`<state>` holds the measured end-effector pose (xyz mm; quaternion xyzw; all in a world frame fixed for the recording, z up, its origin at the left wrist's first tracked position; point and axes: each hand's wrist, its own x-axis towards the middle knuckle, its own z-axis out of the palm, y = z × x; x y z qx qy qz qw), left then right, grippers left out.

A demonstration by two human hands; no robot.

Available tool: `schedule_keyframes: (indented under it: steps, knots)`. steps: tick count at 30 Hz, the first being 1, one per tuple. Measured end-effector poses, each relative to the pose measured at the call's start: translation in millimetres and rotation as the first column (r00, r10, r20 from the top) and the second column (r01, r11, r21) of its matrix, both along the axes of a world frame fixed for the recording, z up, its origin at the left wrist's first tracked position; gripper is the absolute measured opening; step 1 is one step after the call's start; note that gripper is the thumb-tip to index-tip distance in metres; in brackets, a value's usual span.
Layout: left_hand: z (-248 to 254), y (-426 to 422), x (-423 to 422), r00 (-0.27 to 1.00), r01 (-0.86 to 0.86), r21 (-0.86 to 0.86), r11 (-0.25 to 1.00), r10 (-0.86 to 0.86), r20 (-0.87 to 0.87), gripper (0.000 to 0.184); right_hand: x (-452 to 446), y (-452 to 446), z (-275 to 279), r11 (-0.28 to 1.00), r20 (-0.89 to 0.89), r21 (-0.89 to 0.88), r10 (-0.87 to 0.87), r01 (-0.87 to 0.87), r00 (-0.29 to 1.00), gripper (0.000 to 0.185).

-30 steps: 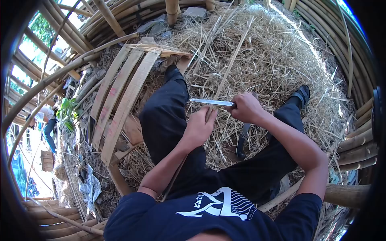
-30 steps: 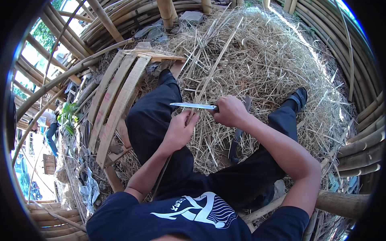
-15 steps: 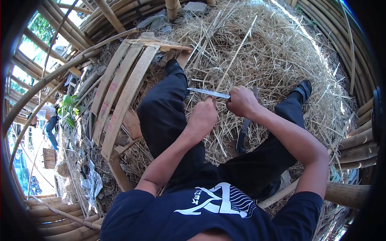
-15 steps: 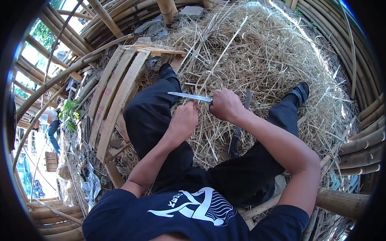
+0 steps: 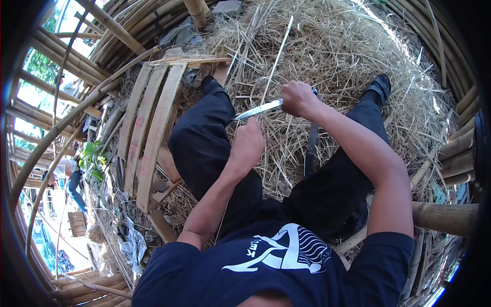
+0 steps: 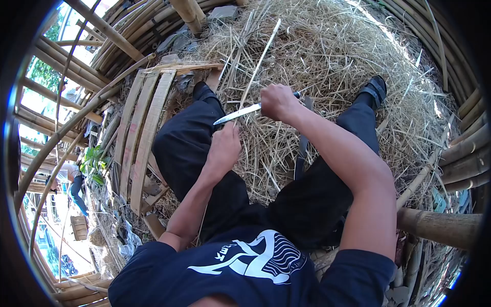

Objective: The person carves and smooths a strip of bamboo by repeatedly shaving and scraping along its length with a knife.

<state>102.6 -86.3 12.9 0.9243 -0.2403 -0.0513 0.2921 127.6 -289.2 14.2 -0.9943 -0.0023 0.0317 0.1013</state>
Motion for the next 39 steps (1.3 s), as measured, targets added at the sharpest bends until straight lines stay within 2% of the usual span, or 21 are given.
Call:
schedule_keyframes:
  steps: [3, 4, 5, 7, 11, 13, 14, 18, 23, 25, 27, 29, 30, 31, 32, 33, 34, 35, 36, 37, 39]
  knots:
    - [1.9, 9.1, -0.7, 0.999, -0.002, -0.095, 0.996, -0.004, -0.054, 0.021, 4.8, -4.0, 5.7, 0.999, -0.059, 0.002, -0.040, 0.041, 0.997, 0.017]
    - [5.9, 11.5, -10.4, 0.998, 0.013, -0.105, 0.994, -0.019, -0.053, 0.021, 9.5, -17.3, 8.3, 0.992, -0.028, -0.010, -0.125, 0.125, 0.992, 0.018]
    - [14.4, 14.3, -21.8, 0.997, -0.009, -0.045, 0.999, 0.006, -0.078, 0.020, 17.6, -29.6, 13.6, 0.980, 0.012, -0.023, -0.198, 0.198, 0.980, 0.018]
    - [25.9, 23.9, -40.2, 0.983, -0.004, -0.124, 0.992, -0.019, -0.181, 0.018, 21.8, -45.1, 24.0, 0.949, -0.028, -0.016, -0.314, 0.314, 0.949, 0.021]
    - [20.4, 58.6, -70.7, 0.975, 0.081, -0.184, 0.980, -0.116, -0.188, 0.017, 15.1, -86.3, 12.6, 0.909, 0.090, -0.109, -0.395, 0.403, 0.914, 0.023]
    - [28.2, 76.3, -83.6, 0.948, 0.095, -0.222, 0.970, -0.156, -0.278, 0.016, 10.2, -102.7, 18.2, 0.903, 0.128, -0.149, -0.387, 0.403, 0.913, 0.024]
    - [29.8, 84.1, -88.8, 0.946, 0.106, -0.219, 0.970, -0.166, -0.278, 0.016, 9.2, -102.9, 17.5, 0.900, 0.076, -0.193, -0.384, 0.391, 0.920, 0.023]
    - [37.1, 95.4, -97.8, 0.935, 0.102, -0.242, 0.965, -0.176, -0.309, 0.017, 3.7, -100.4, 25.8, 0.894, 0.064, -0.209, -0.392, 0.397, 0.918, 0.022]
    - [35.8, 112.4, -110.6, 0.929, 0.089, -0.232, 0.969, -0.165, -0.331, 0.018, 6.7, -94.1, 11.0, 0.895, 0.046, -0.217, -0.390, 0.390, 0.920, 0.022]
    - [40.5, 116.4, -110.9, 0.907, 0.084, -0.134, 0.987, -0.132, -0.399, 0.016, 10.7, -86.7, 14.9, 0.914, 0.003, -0.251, -0.330, 0.320, 0.944, 0.022]
    - [36.5, 122.4, -106.4, 0.899, 0.077, -0.128, 0.989, -0.125, -0.420, 0.017, 9.6, -82.6, 21.2, 0.922, 0.029, -0.218, -0.322, 0.320, 0.946, 0.022]
    - [26.8, 127.4, -102.5, 0.885, 0.061, -0.114, 0.992, -0.106, -0.453, 0.018, 8.1, -79.6, 12.4, 0.924, -0.171, -0.217, -0.354, 0.315, 0.920, 0.022]
    - [17.8, 129.7, -95.4, 0.860, 0.031, -0.209, 0.977, -0.133, -0.492, 0.018, 14.7, -84.4, 0.5, 0.954, -0.232, -0.193, -0.273, 0.231, 0.934, 0.016]
    - [10.8, 130.3, -90.0, 0.831, -0.002, -0.305, 0.952, -0.168, -0.530, 0.019, 19.8, -85.7, -4.8, 0.954, -0.226, -0.197, -0.269, 0.226, 0.936, 0.016]
    - [6.2, 129.2, -86.3, 0.831, -0.004, -0.317, 0.949, -0.173, -0.528, 0.019, 21.4, -90.4, -9.6, 0.899, -0.502, 0.133, -0.301, 0.417, 0.811, 0.016]
    - [2.6, 128.8, -82.0, 0.788, -0.035, -0.365, 0.930, -0.199, -0.583, 0.019, 18.4, -90.1, -9.3, 0.783, -0.602, 0.325, -0.261, 0.530, 0.755, 0.017]
    - [0.5, 127.9, -80.0, 0.740, -0.071, -0.407, 0.911, -0.225, -0.634, 0.020, 15.3, -90.0, -9.3, 0.608, -0.695, 0.456, -0.213, 0.650, 0.686, 0.019]
    - [2.7, 124.1, -79.7, 0.739, -0.081, -0.415, 0.906, -0.225, -0.635, 0.020, 8.2, -79.6, -5.3, 0.533, -0.650, 0.540, -0.226, 0.651, 0.725, 0.021]
    - [8.3, 118.3, -77.7, 0.741, -0.114, -0.401, 0.909, -0.191, -0.643, 0.022, 4.2, -68.4, -0.5, 0.666, -0.507, 0.436, -0.374, 0.606, 0.776, 0.026]
    - [11.8, 113.5, -74.0, 0.743, -0.147, -0.385, 0.911, -0.155, -0.651, 0.024, -0.5, -63.9, 3.2, 0.934, -0.241, 0.232, -0.214, 0.270, 0.947, 0.030]
    - [9.8, 107.0, -67.1, 0.731, -0.161, -0.400, 0.902, -0.163, -0.662, 0.026, -14.0, -41.4, 11.0, 0.973, -0.216, 0.094, -0.185, 0.209, 0.959, 0.033]
